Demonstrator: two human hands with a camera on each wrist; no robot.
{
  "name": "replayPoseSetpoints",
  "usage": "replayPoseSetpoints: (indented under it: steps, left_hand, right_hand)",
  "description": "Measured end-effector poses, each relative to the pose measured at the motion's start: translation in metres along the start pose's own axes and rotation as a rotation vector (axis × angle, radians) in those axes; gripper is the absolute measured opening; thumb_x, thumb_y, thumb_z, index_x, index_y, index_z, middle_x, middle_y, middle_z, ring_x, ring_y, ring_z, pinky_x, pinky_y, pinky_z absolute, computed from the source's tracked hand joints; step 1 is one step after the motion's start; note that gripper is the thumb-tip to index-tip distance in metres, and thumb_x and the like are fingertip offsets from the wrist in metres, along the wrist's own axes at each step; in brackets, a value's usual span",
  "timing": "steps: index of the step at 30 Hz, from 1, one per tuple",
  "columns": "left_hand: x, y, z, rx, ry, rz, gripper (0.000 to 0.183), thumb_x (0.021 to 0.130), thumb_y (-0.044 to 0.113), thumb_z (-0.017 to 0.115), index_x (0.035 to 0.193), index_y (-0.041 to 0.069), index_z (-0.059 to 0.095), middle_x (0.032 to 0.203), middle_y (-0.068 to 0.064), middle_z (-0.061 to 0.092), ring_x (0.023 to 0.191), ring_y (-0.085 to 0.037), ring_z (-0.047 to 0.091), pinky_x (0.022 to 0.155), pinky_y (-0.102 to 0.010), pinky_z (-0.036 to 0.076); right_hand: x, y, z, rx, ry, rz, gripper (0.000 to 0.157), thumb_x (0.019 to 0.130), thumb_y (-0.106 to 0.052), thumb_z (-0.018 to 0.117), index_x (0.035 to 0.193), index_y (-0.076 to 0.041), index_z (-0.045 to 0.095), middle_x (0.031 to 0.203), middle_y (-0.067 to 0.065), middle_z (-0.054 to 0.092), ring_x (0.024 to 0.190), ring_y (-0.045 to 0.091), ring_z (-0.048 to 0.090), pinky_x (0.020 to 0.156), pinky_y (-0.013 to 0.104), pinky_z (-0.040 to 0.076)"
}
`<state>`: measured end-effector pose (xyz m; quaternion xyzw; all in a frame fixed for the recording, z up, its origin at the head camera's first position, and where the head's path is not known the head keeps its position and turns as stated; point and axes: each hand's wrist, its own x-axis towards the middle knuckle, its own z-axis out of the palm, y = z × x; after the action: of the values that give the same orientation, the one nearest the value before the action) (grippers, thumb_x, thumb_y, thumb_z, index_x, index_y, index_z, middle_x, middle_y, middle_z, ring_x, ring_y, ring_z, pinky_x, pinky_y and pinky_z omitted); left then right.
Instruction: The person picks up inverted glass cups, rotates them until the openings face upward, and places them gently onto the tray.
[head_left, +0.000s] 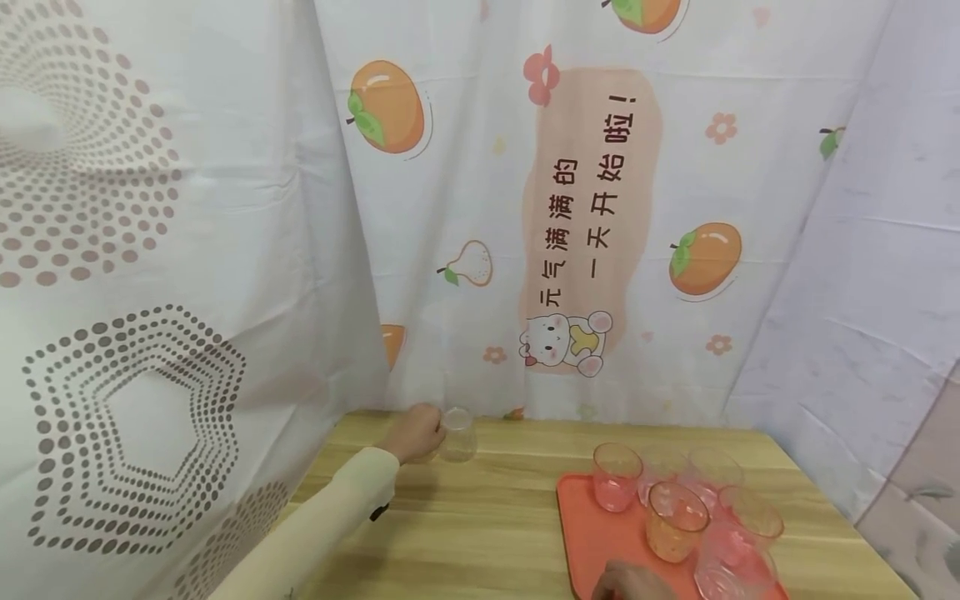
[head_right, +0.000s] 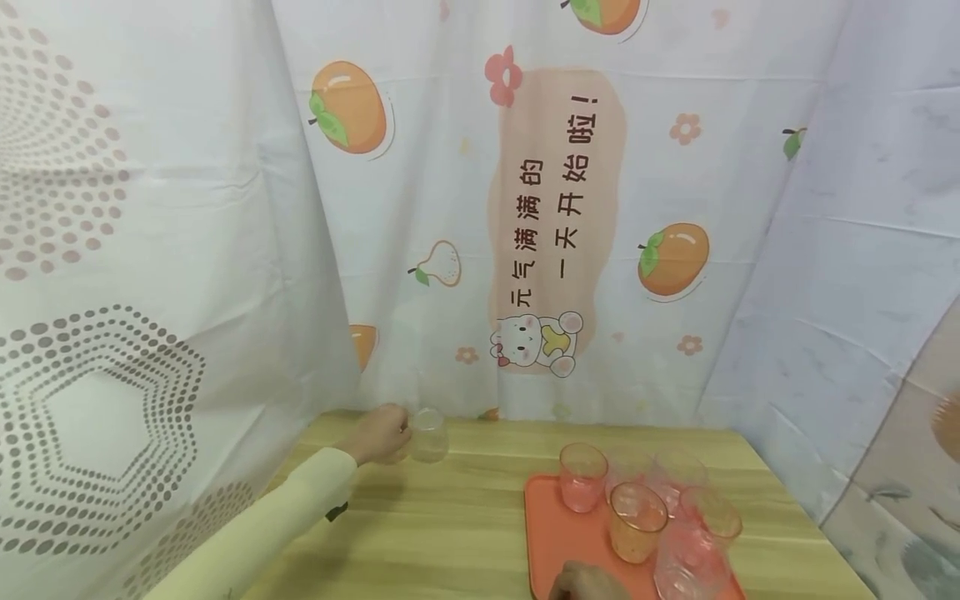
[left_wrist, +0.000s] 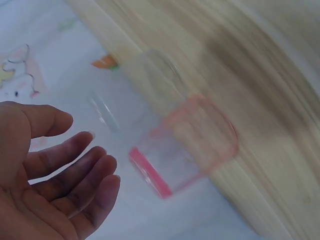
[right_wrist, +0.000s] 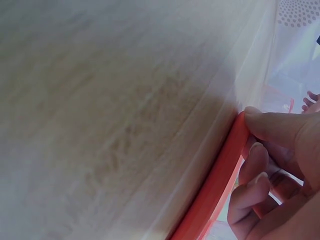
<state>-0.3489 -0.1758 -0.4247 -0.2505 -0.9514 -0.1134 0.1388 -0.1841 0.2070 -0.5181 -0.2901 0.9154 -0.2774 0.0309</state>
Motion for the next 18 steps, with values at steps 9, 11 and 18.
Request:
replayPoseSetpoints:
  steps: [9, 11, 18]
  left_hand:
    - [-0.001, -0.025, 0.006, 0.151, 0.025, -0.092, 0.014, 0.087, 0.014, 0.061, 0.076, 0.005, 0.061, 0.074, -0.008, 0.054, 0.07, -0.024, 0.052, 0.056, -0.036, 0.048]
    - [-0.001, -0.029, 0.008, 0.193, 0.056, -0.073, 0.016, 0.087, 0.017, 0.064, 0.082, 0.002, 0.063, 0.077, -0.011, 0.056, 0.072, -0.027, 0.054, 0.058, -0.038, 0.049]
    - [-0.003, -0.032, 0.01, 0.298, 0.038, -0.062, 0.023, 0.089, 0.022, 0.064, 0.086, 0.0, 0.059, 0.08, -0.011, 0.052, 0.075, -0.027, 0.052, 0.057, -0.039, 0.048]
  right_hand:
    - [-0.002, 0.003, 0.001, 0.037, -0.026, 0.042, 0.011, 0.074, -0.026, 0.073, 0.068, -0.03, 0.064, 0.069, -0.022, 0.047, 0.063, -0.006, 0.044, 0.053, 0.021, 0.039]
    - [-0.002, 0.004, 0.002, 0.043, -0.017, 0.029, 0.011, 0.074, -0.026, 0.073, 0.068, -0.03, 0.064, 0.07, -0.022, 0.047, 0.063, -0.006, 0.045, 0.053, 0.02, 0.04]
    - [-0.002, 0.001, 0.001, 0.088, -0.042, 0.065, 0.012, 0.079, -0.033, 0.071, 0.069, -0.031, 0.064, 0.068, -0.021, 0.048, 0.062, -0.005, 0.046, 0.051, 0.02, 0.039]
